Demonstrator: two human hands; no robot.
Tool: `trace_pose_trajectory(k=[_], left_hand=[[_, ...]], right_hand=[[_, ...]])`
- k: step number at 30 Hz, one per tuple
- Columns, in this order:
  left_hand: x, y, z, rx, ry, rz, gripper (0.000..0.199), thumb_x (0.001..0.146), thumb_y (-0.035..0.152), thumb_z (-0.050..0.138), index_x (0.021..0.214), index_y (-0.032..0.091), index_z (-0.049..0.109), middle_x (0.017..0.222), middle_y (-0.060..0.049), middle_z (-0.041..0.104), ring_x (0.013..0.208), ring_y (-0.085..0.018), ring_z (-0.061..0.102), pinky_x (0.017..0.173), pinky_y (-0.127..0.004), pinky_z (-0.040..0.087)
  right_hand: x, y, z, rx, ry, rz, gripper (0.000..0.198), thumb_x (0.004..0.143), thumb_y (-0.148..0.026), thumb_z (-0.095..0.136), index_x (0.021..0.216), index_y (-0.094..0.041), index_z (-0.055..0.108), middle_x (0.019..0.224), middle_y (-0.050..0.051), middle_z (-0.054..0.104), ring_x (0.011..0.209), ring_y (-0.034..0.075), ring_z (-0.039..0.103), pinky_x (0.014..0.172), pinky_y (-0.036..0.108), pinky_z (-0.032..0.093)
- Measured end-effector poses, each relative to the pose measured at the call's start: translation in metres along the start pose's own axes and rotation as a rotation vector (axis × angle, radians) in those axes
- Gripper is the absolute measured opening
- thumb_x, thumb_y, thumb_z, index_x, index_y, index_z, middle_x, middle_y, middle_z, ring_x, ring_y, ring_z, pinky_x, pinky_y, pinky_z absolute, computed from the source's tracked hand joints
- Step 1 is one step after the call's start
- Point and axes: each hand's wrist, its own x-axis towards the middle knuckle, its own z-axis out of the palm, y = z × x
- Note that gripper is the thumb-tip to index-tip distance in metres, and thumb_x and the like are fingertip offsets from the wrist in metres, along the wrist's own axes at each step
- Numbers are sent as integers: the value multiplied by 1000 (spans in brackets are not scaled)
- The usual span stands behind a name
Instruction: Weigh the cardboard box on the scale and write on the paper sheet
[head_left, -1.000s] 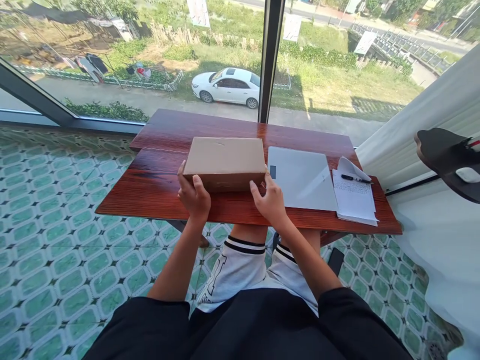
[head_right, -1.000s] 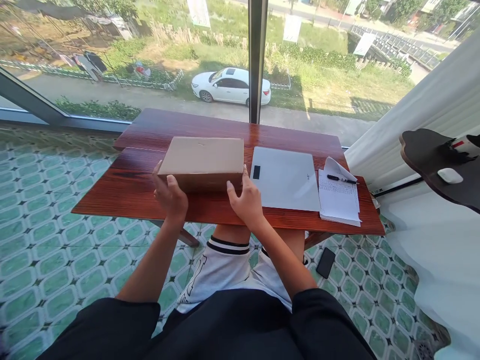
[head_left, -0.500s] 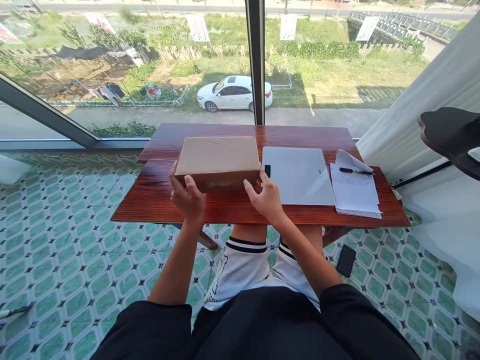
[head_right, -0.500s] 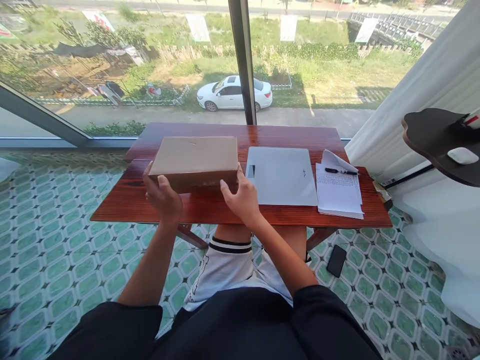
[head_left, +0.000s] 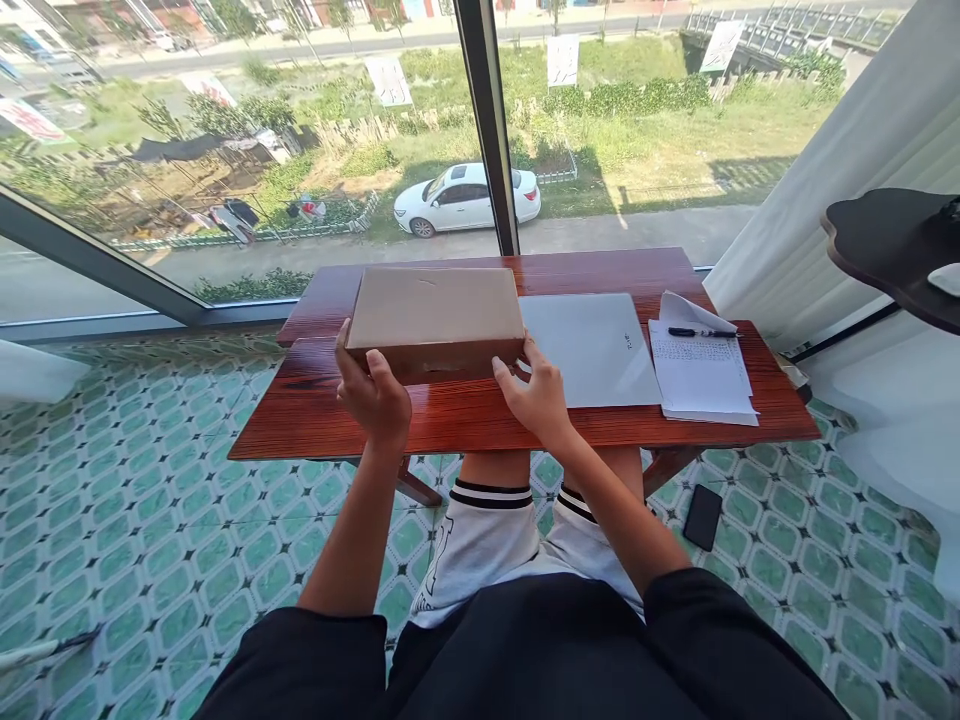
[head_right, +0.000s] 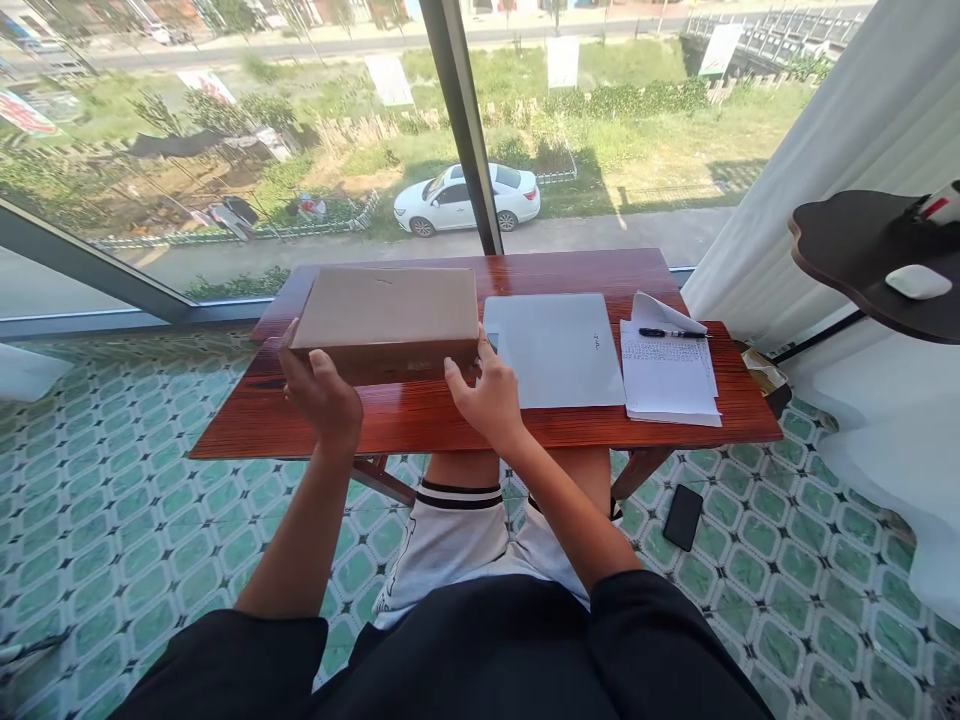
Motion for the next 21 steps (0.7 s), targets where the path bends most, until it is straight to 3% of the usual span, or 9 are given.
trace_pose_trajectory(k=[5, 11, 18, 21], left_hand=[[-3, 14, 13, -23, -15, 21, 56, 94, 39, 38, 142, 16, 55, 131, -13, 69, 129, -29, 62, 108, -39, 46], [-12, 25, 32, -35, -85, 51, 57, 94, 41, 39, 144, 18, 52, 135, -13, 67, 128, -29, 62, 105, -38, 47], [-28, 44, 52, -87, -182, 70, 62, 94, 42, 38, 150, 16, 45, 145, -15, 60, 131, -29, 60, 105, -37, 46], [-36, 51, 61, -98, -220, 79, 64, 95, 45, 37, 153, 17, 42, 145, -15, 60, 127, -29, 62, 101, -36, 48]], right_hand=[[3, -3, -18, 2, 66, 25, 66, 92, -44, 59, 153, -22, 48, 124, 5, 69, 104, 23, 71, 98, 41, 60], [4, -2, -45, -49, 153, 66, 59, 92, -46, 58, 147, -23, 56, 116, 4, 73, 103, 25, 72, 95, 40, 60], [4, 7, -79, -150, 261, 55, 52, 99, -53, 42, 134, -23, 66, 124, 7, 71, 114, 27, 68, 98, 41, 55], [5, 11, -94, -221, 308, 59, 56, 101, -58, 35, 127, -22, 70, 115, 8, 73, 104, 27, 69, 90, 41, 55]])
